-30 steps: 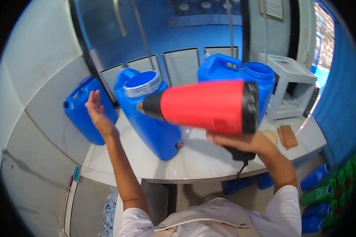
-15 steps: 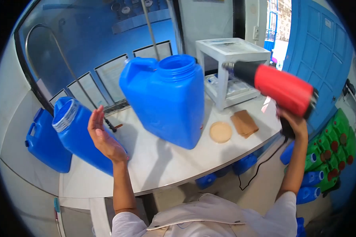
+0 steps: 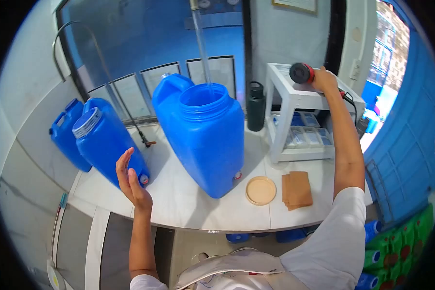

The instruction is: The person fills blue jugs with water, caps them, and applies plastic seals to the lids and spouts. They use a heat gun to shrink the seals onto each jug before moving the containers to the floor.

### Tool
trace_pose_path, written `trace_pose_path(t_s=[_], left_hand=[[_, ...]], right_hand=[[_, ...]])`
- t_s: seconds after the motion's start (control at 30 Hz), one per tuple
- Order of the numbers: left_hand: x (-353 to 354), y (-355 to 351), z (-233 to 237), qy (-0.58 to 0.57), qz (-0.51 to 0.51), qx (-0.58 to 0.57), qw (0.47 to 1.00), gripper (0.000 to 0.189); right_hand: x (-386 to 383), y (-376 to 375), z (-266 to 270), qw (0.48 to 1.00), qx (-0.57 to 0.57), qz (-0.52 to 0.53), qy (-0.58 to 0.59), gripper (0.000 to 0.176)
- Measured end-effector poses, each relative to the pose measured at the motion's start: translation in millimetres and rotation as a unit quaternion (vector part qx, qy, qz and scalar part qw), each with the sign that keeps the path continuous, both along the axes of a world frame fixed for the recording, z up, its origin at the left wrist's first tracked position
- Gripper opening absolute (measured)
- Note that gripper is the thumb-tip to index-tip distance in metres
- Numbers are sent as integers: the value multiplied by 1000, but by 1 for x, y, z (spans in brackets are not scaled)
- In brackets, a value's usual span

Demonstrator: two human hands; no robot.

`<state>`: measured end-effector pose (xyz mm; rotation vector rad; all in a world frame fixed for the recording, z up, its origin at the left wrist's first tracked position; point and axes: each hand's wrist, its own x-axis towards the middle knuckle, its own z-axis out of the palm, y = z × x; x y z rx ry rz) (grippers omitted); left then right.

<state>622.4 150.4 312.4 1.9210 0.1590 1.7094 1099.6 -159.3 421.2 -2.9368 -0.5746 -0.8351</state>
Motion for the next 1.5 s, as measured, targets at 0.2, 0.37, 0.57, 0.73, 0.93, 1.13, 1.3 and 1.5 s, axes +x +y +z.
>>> trace_pose_path(t_s=[0.2, 0.37, 0.57, 0.73, 0.93, 1.13, 1.3, 1.5], left_hand=[[-17, 27, 15, 36, 57, 17, 998, 35], [-38, 77, 41, 30, 85, -19, 996, 30], [-42, 113, 45, -20, 36, -42, 998, 26], [-70, 143, 52, -23, 96, -47, 994, 27], [-108, 204, 77, 0, 103, -45, 994, 26], [-116, 367, 105, 132, 80, 15, 988, 28], [-55, 458, 115, 329, 50, 268, 904, 44], [1, 494, 119, 363, -7, 374, 853, 27]], right_hand=[[-50, 8, 16, 999, -35, -10, -31, 46], [-86, 7, -90, 835, 319, 347, 283, 34], [-81, 203, -295, 467, 644, 248, 553, 52], [-75, 258, -300, 423, 671, 249, 556, 55], [-71, 220, -298, 446, 667, 268, 533, 58], [-191, 84, -333, 261, 744, 374, 487, 34], [-395, 217, -298, 424, 415, 319, 739, 36], [-472, 479, -295, 217, 666, 143, 699, 54]])
